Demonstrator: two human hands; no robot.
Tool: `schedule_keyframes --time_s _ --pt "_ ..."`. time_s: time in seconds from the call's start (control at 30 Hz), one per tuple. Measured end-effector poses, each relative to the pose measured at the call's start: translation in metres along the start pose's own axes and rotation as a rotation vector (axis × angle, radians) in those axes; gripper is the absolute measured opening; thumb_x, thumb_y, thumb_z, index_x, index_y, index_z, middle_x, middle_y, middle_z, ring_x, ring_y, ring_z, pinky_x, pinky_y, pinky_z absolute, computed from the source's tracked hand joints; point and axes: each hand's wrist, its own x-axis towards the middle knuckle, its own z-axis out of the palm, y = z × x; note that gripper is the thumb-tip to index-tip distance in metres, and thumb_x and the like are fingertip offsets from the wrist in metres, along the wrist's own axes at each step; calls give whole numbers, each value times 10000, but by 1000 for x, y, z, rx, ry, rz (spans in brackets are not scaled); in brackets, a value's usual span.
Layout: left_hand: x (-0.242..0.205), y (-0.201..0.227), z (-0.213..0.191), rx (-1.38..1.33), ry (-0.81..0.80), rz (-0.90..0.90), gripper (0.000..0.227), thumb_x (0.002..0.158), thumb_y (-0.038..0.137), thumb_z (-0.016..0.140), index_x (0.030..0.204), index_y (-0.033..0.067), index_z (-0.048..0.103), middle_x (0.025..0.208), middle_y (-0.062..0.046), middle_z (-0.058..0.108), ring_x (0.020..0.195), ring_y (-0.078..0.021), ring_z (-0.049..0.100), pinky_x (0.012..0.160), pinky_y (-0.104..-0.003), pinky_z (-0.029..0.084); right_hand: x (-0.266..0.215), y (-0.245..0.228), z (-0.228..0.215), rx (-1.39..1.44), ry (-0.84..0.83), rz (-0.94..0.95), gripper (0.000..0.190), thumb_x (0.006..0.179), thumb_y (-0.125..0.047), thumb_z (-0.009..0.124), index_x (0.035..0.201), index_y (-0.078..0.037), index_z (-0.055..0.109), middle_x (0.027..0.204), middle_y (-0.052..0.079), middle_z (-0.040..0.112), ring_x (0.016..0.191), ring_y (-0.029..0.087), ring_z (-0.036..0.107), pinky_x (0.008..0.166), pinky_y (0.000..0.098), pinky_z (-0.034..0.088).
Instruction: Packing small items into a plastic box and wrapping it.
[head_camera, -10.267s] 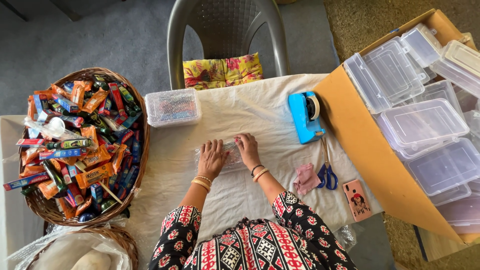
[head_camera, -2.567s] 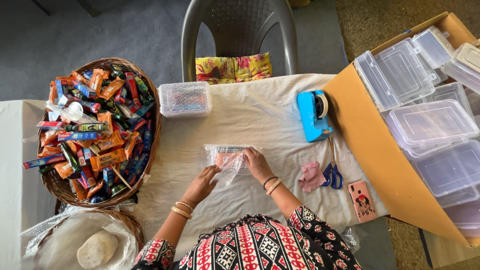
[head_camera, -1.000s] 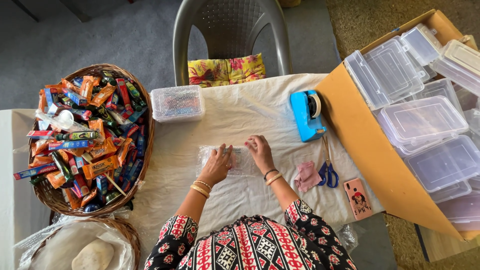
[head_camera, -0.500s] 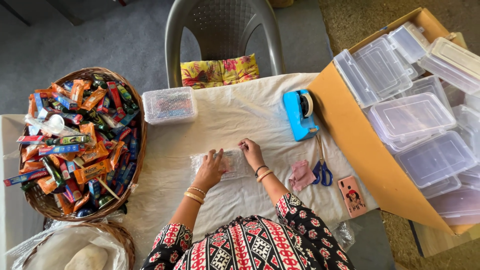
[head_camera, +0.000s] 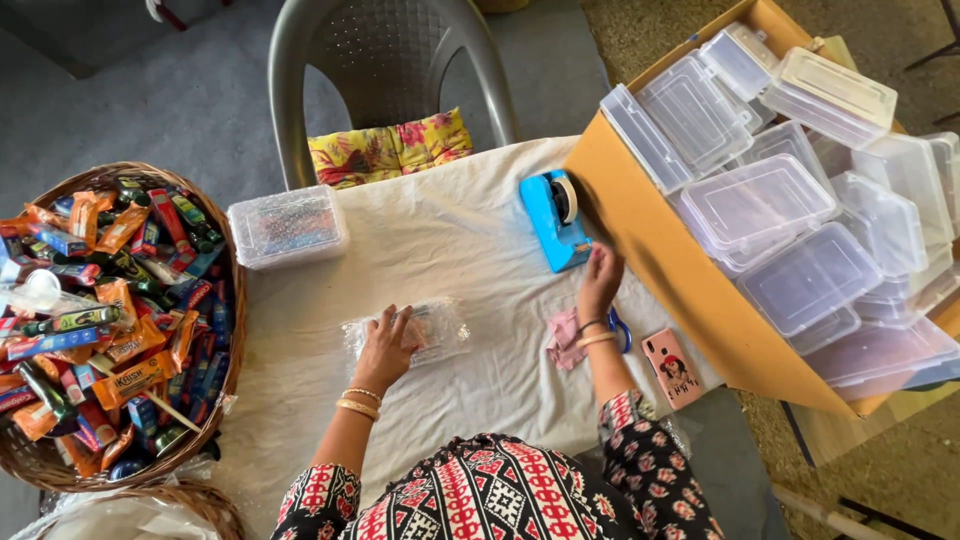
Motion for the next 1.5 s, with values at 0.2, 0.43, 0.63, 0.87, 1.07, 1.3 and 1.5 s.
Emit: schedule_keyframes --time_s 0.2,0.43,0.63,0.87,1.07,1.3,1.5 --pt "4 -4 8 7 7 -36 798 797 240 798 1460 3 422 1519 -172 422 1166 -433 509 1028 -466 466 57 41 -2 -221 -278 -127 154 974 -197 687 1024 -86 781 982 158 614 965 346 580 888 460 469" --pt "-1 3 3 57 11 -26 761 804 225 776 1442 -22 442 1533 -178 411 1186 -428 498 1045 -455 453 73 72 19 -126 -437 -26 143 856 -181 818 896 -47 792 971 154 582 929 309 606 833 421 515" --pt "-4 11 -1 78 18 -25 759 820 205 769 1453 -37 428 1552 -198 366 1177 -416 495 1042 -455 446 79 65 14 34 -423 54 144 907 -115 794 891 23 756 833 138 637 723 230 653 669 343 530" --pt "-8 22 -8 56 26 -65 726 836 166 740 1466 -15 427 1528 -159 346 1136 -393 496 1014 -453 466 56 69 8 283 -479 394 116 949 -59 691 1056 -29 656 835 11 680 683 76 581 592 237 468" --pt "-9 26 -10 55 23 -65 729 852 174 735 1474 -27 412 1467 -131 393 1099 -383 501 997 -452 475 31 83 10 438 -334 402 231 951 -36 673 1115 -62 513 848 24 611 691 81 577 592 226 486" --pt "-11 21 -5 50 43 -56 727 844 166 734 1471 -25 418 1468 -126 405 1086 -383 507 990 -447 480 -3 140 35 699 -242 535 142 1006 -97 679 1065 -57 556 925 19 639 772 87 599 686 247 533" --pt "-10 15 1 31 61 -49 750 835 182 752 1476 -21 417 1478 -145 414 1130 -403 494 1011 -449 462 -18 131 55 800 -124 527 73 1018 -104 641 1052 -71 584 931 1 628 805 83 589 729 257 533"
